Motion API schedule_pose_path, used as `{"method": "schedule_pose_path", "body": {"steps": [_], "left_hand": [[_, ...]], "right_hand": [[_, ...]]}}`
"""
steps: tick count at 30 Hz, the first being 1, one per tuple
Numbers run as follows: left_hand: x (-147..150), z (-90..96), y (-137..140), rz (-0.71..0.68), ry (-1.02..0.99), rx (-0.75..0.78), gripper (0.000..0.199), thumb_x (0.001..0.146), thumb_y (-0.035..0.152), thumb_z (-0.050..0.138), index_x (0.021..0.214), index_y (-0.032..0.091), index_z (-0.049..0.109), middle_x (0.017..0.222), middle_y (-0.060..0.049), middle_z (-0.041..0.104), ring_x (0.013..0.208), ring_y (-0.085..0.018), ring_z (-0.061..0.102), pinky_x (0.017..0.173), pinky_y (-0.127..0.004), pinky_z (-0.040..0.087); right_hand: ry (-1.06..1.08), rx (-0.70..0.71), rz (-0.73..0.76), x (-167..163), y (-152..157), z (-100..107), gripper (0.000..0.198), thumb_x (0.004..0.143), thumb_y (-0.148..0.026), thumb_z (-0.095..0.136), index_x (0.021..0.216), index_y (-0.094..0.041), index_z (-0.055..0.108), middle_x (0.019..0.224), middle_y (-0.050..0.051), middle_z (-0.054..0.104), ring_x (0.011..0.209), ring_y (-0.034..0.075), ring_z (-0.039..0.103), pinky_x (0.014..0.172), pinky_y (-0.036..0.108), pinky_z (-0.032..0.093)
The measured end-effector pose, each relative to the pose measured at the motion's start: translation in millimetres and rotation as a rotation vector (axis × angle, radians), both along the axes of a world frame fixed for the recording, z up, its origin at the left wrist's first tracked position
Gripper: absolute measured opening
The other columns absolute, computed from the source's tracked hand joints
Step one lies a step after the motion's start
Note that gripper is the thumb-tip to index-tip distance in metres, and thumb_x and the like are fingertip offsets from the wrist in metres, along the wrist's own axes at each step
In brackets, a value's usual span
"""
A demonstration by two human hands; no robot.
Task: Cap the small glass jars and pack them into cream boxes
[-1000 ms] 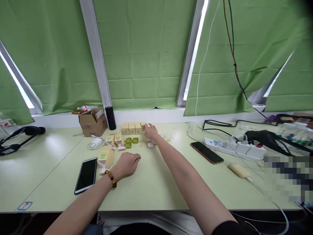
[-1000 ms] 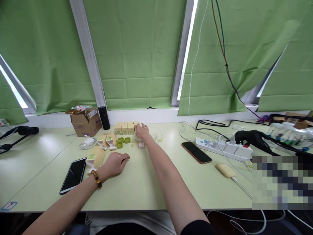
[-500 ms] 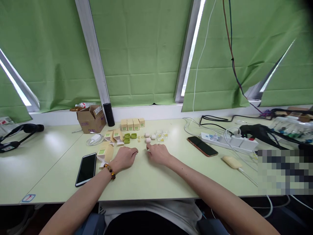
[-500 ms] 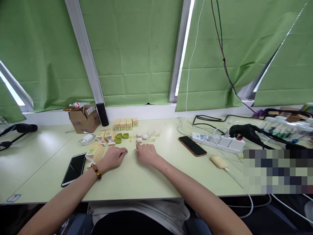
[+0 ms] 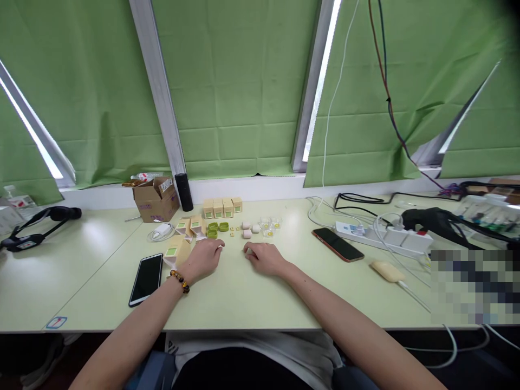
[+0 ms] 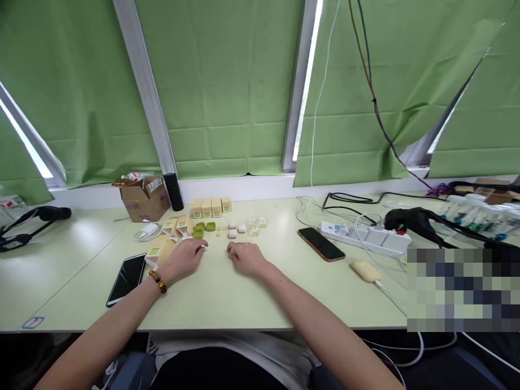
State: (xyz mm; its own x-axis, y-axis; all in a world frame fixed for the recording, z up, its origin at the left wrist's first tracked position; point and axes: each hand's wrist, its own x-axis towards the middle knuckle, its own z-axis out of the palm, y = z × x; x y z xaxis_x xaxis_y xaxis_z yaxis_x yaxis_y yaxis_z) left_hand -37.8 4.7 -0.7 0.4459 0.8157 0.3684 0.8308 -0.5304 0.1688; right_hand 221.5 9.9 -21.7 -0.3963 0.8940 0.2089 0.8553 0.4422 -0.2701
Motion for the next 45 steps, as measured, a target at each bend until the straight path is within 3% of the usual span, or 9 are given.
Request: {"method": "schedule_pose_path", "body": {"steps": [6, 12, 15, 18, 23, 27, 32, 39, 45], "left_hand": [[-4, 4.0, 6, -0.019, -0.012, 0.067, 0.032, 0.102, 0.018, 0.04, 0.103, 0.017, 0.072, 0.103, -0.012, 0.074, 0.099, -0.025, 0.066, 0.093, -0.039, 0.047], [-14, 24.8, 30, 0.234, 0.197, 0.194, 0.022, 0.097, 0.02, 0.051, 0.104, 0.015, 0.072, 0.104, -0.017, 0.072, 0.108, -0.034, 0.06, 0.093, -0.046, 0.042], [-12, 33.1, 43, 0.283, 0.327, 0.105, 0.022, 0.095, 0.018, 0.051, 0.099, 0.014, 0.072, 0.107, -0.019, 0.073, 0.111, -0.035, 0.062, 0.093, -0.044, 0.041], [-6, 33.8, 51, 0.305, 0.396, -0.05, 0.019, 0.093, 0.019, 0.055, 0.087, 0.013, 0.072, 0.094, -0.02, 0.075, 0.095, -0.033, 0.068, 0.084, -0.041, 0.044], [5, 23.6, 50, 0.315, 0.389, -0.047, 0.024, 0.091, 0.008, 0.049, 0.084, 0.01, 0.072, 0.089, -0.021, 0.074, 0.086, -0.032, 0.07, 0.078, -0.039, 0.045], [12, 17.9, 34, 0.244, 0.381, 0.017, 0.03, 0.089, -0.001, 0.043, 0.09, 0.011, 0.071, 0.087, -0.018, 0.074, 0.084, -0.029, 0.07, 0.075, -0.036, 0.044], [31, 14.3, 7, -0.065, 0.326, 0.347, 0.027, 0.094, 0.003, 0.045, 0.086, 0.013, 0.069, 0.072, -0.012, 0.069, 0.067, -0.022, 0.064, 0.062, -0.031, 0.038], [45, 7.3, -4, -0.308, 0.198, 0.749, 0.024, 0.098, 0.007, 0.049, 0.087, 0.016, 0.069, 0.06, -0.004, 0.062, 0.055, -0.016, 0.055, 0.052, -0.03, 0.027], [32, 1.6, 3, -0.359, -0.165, 0.787, 0.028, 0.095, 0.013, 0.055, 0.121, 0.017, 0.063, 0.067, -0.002, 0.066, 0.057, -0.016, 0.06, 0.056, -0.031, 0.038]], "right_hand": [[0.021, 0.002, 0.01, -3, -1, 2, 0.019, 0.096, -0.027, 0.058, 0.112, -0.03, 0.069, 0.096, 0.003, 0.078, 0.088, 0.024, 0.071, 0.07, 0.03, 0.038], [0.014, 0.005, 0.01, -3, -2, 3, 0.019, 0.096, -0.026, 0.059, 0.113, -0.028, 0.068, 0.101, 0.004, 0.079, 0.088, 0.022, 0.071, 0.067, 0.028, 0.033], [0.014, 0.003, 0.032, -2, -2, 4, 0.02, 0.097, -0.025, 0.057, 0.114, -0.026, 0.067, 0.104, 0.004, 0.078, 0.089, 0.021, 0.07, 0.066, 0.028, 0.031], [0.016, 0.002, 0.035, -1, -1, 4, 0.021, 0.097, -0.025, 0.056, 0.114, -0.026, 0.067, 0.105, 0.003, 0.078, 0.088, 0.021, 0.069, 0.066, 0.028, 0.03], [0.008, 0.018, 0.026, -2, -2, 2, 0.02, 0.097, -0.025, 0.057, 0.114, -0.026, 0.068, 0.103, 0.004, 0.078, 0.089, 0.022, 0.069, 0.068, 0.028, 0.032], [0.12, 0.063, 0.011, -7, -4, -3, 0.031, 0.096, -0.026, 0.06, 0.127, -0.026, 0.061, 0.098, 0.003, 0.076, 0.086, 0.021, 0.069, 0.068, 0.028, 0.035], [0.457, 0.108, 0.043, -14, -1, -7, 0.064, 0.092, -0.024, 0.067, 0.149, -0.028, 0.038, 0.104, 0.0, 0.073, 0.074, 0.015, 0.067, 0.069, 0.027, 0.043], [0.734, 0.206, 0.154, -10, -2, -6, 0.048, 0.091, -0.02, 0.061, 0.137, -0.029, 0.05, 0.101, 0.003, 0.068, 0.07, 0.015, 0.064, 0.065, 0.03, 0.051], [1.038, -0.007, 0.277, -12, -8, 4, 0.045, 0.093, -0.028, 0.062, 0.137, -0.03, 0.051, 0.099, 0.002, 0.065, 0.065, 0.013, 0.061, 0.059, 0.029, 0.052]]}}
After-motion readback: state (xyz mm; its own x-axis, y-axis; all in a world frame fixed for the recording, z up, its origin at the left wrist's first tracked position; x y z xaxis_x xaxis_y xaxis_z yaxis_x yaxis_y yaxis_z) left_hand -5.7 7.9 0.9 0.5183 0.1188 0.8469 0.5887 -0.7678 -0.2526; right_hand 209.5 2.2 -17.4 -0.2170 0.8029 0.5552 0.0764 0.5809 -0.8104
